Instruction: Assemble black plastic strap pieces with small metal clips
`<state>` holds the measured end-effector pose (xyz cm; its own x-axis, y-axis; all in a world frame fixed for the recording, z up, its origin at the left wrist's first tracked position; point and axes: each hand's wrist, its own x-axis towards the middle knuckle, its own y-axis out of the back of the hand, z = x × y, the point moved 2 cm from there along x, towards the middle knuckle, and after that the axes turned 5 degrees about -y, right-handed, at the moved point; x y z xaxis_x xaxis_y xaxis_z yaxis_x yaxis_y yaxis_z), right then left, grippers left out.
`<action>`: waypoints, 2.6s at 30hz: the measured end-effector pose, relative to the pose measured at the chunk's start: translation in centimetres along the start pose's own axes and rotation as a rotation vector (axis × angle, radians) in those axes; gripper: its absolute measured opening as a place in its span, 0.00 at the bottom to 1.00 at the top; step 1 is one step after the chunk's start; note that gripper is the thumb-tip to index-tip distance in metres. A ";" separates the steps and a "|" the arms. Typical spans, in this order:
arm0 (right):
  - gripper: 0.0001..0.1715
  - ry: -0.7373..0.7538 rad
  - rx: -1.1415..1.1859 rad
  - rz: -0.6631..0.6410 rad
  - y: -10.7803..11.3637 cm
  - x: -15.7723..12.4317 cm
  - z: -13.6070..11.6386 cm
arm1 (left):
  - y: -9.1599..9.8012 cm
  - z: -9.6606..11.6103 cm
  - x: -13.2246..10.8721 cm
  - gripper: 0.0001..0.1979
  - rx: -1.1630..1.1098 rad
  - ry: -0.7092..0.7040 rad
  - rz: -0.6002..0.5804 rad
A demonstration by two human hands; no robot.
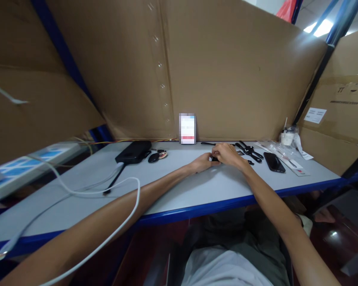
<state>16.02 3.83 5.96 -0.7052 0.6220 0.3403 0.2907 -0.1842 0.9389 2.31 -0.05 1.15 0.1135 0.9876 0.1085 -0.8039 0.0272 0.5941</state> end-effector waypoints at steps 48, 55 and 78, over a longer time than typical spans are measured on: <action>0.11 -0.168 0.322 0.000 -0.6 1.0 1.3 | 0.5 0.6 -1.2 0.23 -0.154 0.064 -0.156; 0.09 -0.106 0.258 -0.119 0.3 0.5 1.7 | 0.9 1.4 -1.8 0.22 -0.157 0.061 -0.201; 0.10 -0.104 0.224 -0.024 -1.5 1.0 1.5 | 1.2 1.6 -1.8 0.28 -0.179 0.000 -0.305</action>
<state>15.80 5.86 4.87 -0.6470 0.7010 0.2999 0.4187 -0.0021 0.9081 2.06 -2.08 2.96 0.3645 0.9297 -0.0523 -0.8226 0.3478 0.4499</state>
